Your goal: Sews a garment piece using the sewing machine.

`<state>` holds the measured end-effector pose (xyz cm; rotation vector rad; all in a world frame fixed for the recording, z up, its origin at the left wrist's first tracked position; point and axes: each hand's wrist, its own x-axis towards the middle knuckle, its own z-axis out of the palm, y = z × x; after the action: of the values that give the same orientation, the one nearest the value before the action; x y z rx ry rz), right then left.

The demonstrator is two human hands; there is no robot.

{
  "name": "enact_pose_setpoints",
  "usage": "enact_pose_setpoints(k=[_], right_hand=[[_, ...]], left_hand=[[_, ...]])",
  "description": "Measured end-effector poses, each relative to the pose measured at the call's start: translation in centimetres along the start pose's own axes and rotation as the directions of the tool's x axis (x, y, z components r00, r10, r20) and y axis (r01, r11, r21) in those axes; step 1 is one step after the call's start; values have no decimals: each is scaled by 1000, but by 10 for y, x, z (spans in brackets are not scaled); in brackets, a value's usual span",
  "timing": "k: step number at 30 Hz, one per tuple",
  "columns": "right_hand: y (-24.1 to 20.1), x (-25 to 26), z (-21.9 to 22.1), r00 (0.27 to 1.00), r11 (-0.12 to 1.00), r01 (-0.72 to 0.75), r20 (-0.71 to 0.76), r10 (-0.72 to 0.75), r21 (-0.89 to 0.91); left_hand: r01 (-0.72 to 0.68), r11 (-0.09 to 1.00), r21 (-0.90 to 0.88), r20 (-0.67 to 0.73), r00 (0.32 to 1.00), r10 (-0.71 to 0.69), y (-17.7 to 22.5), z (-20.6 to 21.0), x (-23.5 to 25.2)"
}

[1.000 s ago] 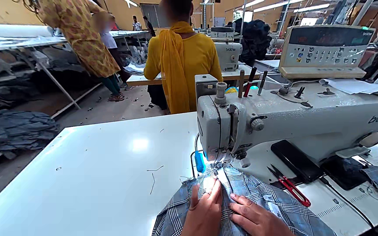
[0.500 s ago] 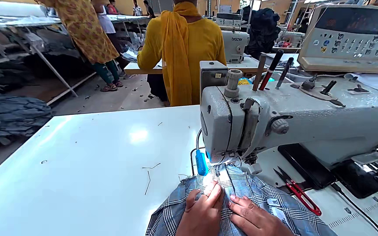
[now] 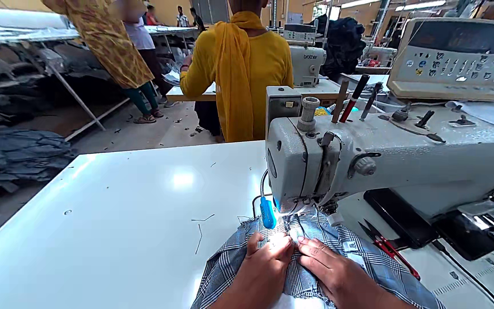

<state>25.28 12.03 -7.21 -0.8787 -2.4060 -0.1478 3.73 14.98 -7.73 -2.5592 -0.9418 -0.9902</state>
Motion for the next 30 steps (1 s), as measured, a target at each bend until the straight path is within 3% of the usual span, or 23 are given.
enact_pose_setpoints(k=[7,14,20,30], right_hand=[[0,-1,1,1000,1000,-9,-3,9,1],[4,3,2,1000,1000,-13,7,13,-5],[17,14,8,1000,999,-23,5,23,24],[21,11,5,999,996,40,-11,-39,76]], left_hand=[[117,993,-19,46,992,-116,16,-7,-8],[50,999,11,30,998,-50,3,-5,-7],[-5,998,-70,39,999,8,-20,4,-2],[-108,990,-95,14,994,110,-26,3,-2]])
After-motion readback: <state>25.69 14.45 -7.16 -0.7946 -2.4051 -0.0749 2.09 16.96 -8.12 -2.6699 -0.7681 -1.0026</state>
